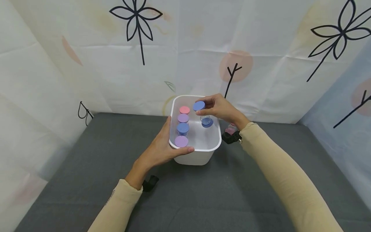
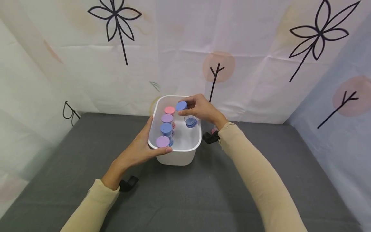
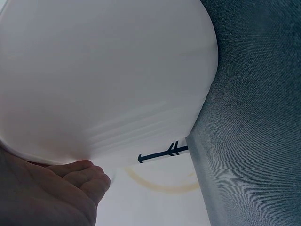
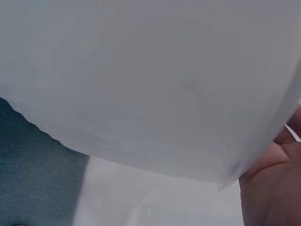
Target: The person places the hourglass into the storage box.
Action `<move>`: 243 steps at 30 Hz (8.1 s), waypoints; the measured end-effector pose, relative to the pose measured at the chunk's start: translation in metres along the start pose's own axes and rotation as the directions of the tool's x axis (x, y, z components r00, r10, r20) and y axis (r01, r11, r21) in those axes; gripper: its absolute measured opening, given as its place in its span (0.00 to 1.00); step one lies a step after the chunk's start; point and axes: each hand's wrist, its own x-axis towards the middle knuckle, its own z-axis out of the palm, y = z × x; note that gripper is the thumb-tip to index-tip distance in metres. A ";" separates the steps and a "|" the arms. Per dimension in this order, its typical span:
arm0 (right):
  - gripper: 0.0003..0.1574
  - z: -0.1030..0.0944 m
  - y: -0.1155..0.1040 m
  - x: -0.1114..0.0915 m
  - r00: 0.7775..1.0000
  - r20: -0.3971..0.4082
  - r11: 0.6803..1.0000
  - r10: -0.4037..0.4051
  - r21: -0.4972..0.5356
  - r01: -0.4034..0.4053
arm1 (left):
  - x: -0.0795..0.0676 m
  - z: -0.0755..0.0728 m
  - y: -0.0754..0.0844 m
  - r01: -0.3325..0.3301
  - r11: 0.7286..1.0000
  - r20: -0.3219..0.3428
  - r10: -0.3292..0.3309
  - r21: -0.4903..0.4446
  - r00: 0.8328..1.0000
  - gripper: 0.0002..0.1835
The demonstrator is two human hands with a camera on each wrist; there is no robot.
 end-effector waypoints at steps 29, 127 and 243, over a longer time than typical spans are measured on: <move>0.24 0.014 -0.005 0.014 1.000 0.009 0.876 -0.006 -0.482 0.010 | 0.004 0.002 -0.024 -0.007 1.000 -0.006 0.007 0.026 1.000 0.67; 0.29 0.007 0.034 -0.102 0.816 -0.576 0.941 -0.043 0.251 0.227 | 0.004 0.003 -0.017 -0.032 0.999 -0.008 0.032 -0.011 0.999 0.67; 0.31 0.062 -0.028 -0.094 0.843 -0.400 0.883 -0.360 0.145 0.446 | 0.007 0.002 -0.024 -0.038 0.999 0.016 0.038 -0.016 0.999 0.65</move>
